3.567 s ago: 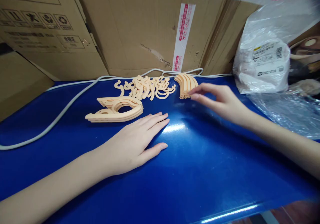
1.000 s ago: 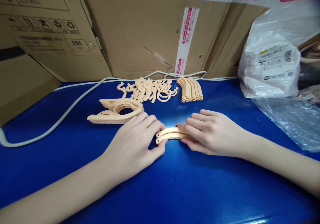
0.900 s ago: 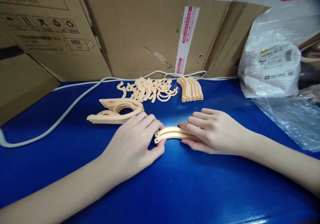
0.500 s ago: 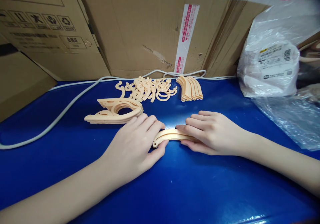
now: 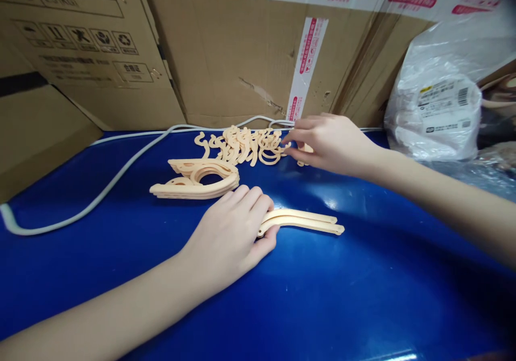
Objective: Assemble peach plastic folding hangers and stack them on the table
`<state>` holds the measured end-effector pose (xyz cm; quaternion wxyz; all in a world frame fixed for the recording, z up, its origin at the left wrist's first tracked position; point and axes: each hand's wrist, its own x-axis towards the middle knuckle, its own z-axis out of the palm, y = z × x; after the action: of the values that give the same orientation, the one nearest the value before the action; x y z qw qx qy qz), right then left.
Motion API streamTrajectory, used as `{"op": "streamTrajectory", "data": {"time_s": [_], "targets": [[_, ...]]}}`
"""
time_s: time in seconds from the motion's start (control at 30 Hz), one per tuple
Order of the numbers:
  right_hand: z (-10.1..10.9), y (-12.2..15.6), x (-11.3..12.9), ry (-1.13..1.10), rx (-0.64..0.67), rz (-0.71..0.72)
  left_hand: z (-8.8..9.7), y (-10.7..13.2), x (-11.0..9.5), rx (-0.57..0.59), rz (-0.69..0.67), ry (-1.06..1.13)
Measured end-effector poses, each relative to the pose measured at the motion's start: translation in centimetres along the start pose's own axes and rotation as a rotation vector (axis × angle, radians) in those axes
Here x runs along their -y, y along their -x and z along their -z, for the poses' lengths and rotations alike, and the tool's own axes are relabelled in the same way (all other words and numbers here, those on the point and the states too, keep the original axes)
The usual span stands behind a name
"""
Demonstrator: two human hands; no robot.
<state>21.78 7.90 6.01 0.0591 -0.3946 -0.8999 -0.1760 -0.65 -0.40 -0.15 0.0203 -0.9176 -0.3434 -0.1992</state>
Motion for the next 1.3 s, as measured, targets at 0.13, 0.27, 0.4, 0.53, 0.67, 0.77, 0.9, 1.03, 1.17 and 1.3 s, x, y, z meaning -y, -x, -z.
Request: {"op": "streamTrajectory", "data": {"time_s": [0.13,0.27,0.4,0.53,0.67,0.77,0.9,1.03,1.17,1.3], "targets": [[-0.9,-3.8,-0.4,-0.044,0.15,-0.073,0.2,0.2,0.0,0.004,0.01,0.003],[-1.8,-5.9,-0.4,-0.108,0.272,-0.096,0.4,0.5,0.0,0.037,0.023,-0.007],[-1.9,-6.6,-0.5,-0.152,0.293,-0.09,0.6,0.5,-0.1,0.075,0.037,-0.012],[-1.7,-6.7,-0.4,-0.189,0.279,-0.083,0.8,0.4,-0.2,0.101,0.043,-0.005],[-1.2,-6.4,-0.7,-0.194,0.199,-0.09,0.9,0.5,-0.4,0.103,0.046,-0.01],[-0.5,-5.2,-0.9,-0.224,0.102,-0.063,1.0,0.5,-0.5,0.113,0.052,-0.007],[0.3,-1.8,-0.3,-0.341,0.038,0.045,0.9,0.5,-0.5,0.106,0.049,-0.03],[0.5,2.3,1.0,-0.465,0.064,0.124,0.8,0.5,-0.5,0.095,0.046,-0.05],[0.3,5.3,1.7,-0.561,0.141,0.106,0.7,0.4,-0.5,0.081,0.033,-0.063],[-0.3,6.8,1.5,-0.616,0.174,0.084,0.7,0.3,-0.5,0.077,0.015,-0.078]]}}
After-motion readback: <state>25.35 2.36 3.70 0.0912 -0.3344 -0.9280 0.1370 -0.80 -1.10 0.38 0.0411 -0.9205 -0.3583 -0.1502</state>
